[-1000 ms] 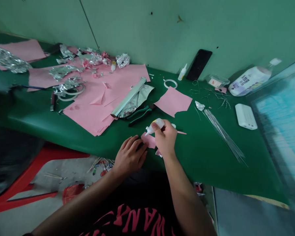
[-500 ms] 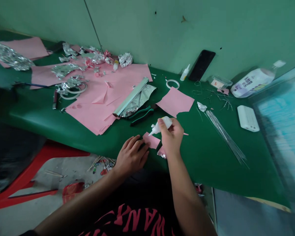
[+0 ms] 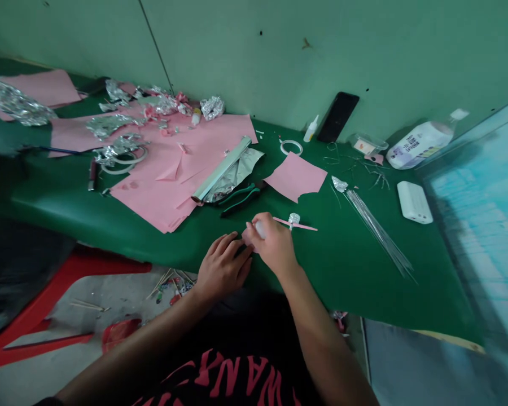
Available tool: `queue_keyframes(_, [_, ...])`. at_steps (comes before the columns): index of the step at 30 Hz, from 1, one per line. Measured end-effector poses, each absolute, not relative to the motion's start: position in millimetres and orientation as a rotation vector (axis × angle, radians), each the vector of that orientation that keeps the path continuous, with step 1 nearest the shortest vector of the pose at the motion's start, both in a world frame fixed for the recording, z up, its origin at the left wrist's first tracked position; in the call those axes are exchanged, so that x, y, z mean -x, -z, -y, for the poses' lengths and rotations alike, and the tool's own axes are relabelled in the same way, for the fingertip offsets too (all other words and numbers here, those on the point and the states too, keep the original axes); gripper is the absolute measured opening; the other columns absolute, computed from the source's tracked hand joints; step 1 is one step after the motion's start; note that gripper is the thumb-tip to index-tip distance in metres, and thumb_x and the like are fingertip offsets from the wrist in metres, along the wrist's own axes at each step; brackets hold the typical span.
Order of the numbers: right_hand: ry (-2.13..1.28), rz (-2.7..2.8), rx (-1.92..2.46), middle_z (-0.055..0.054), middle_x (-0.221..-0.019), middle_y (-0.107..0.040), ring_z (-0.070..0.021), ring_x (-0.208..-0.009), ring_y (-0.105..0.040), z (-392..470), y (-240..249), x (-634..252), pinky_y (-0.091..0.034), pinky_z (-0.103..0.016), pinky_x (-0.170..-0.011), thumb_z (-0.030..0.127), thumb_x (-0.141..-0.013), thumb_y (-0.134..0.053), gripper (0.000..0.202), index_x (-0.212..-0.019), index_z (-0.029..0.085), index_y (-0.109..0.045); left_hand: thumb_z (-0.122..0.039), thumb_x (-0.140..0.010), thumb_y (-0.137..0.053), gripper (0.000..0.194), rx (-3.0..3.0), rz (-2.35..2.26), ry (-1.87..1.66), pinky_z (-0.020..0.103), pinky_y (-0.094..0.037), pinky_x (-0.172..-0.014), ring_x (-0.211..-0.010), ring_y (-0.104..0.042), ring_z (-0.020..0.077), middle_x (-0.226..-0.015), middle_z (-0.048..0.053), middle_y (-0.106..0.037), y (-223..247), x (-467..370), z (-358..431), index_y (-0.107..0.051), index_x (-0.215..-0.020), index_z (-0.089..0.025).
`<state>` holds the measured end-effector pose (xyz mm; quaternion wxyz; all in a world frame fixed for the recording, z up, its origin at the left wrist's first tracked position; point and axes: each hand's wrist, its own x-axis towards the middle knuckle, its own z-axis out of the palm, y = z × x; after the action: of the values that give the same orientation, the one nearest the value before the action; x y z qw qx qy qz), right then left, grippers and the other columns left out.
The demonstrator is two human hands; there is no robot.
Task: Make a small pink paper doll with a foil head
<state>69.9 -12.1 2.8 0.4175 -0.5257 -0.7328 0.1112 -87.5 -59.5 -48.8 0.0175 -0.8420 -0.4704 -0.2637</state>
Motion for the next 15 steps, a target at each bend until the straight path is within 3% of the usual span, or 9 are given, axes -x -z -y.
queue_keyframes(4, [-0.140, 1.640, 1.361, -0.003, -0.082, -0.073, -0.0174, -0.068, -0.067, 15.7, -5.2, -73.5, -0.050, -0.028, -0.059, 0.043, -0.088, -0.064, 0.019, -0.090, 0.024, -0.062, -0.028, -0.093, -0.055, 0.028, 2.631, 1.463, 0.824, 0.046, -0.045, -0.107, -0.123, -0.056, 0.0296, -0.110, 0.009, -0.069, 48.5, 87.3, 59.3, -0.068, -0.117, -0.020])
queue_keyframes(7, [-0.185, 1.753, 1.340, -0.001, -0.072, -0.070, -0.0161, -0.059, -0.064, 13.9, -1.2, -77.7, -0.048, -0.028, -0.055, 0.043, -0.088, -0.064, 0.019, -0.085, 0.024, -0.060, -0.028, -0.092, -0.055, 0.029, 2.628, 1.475, 0.823, 0.047, -0.046, -0.106, -0.122, -0.057, 0.0302, -0.110, 0.009, -0.069, 48.1, 87.8, 59.4, -0.068, -0.117, -0.021])
queue_keyframes(11, [-0.150, 1.673, 1.402, -0.003, -0.080, -0.073, -0.0181, -0.068, -0.068, 13.8, 7.0, -78.9, -0.050, -0.029, -0.060, 0.044, -0.088, -0.063, 0.021, -0.088, 0.024, -0.060, -0.027, -0.092, -0.056, 0.029, 2.635, 1.470, 0.831, 0.047, -0.046, -0.106, -0.122, -0.057, 0.0298, -0.110, 0.010, -0.069, 47.7, 88.1, 59.4, -0.069, -0.116, -0.021])
queue_keyframes(15, [-0.103, 1.728, 1.422, -0.002, -0.075, -0.072, -0.0184, -0.063, -0.068, 17.5, 8.2, -78.1, -0.049, -0.029, -0.057, 0.046, -0.087, -0.065, 0.022, -0.085, 0.024, -0.060, -0.028, -0.092, -0.055, 0.029, 2.622, 1.475, 0.829, 0.047, -0.046, -0.105, -0.122, -0.057, 0.0300, -0.110, 0.009, -0.069, 47.9, 87.8, 59.2, -0.069, -0.117, -0.021])
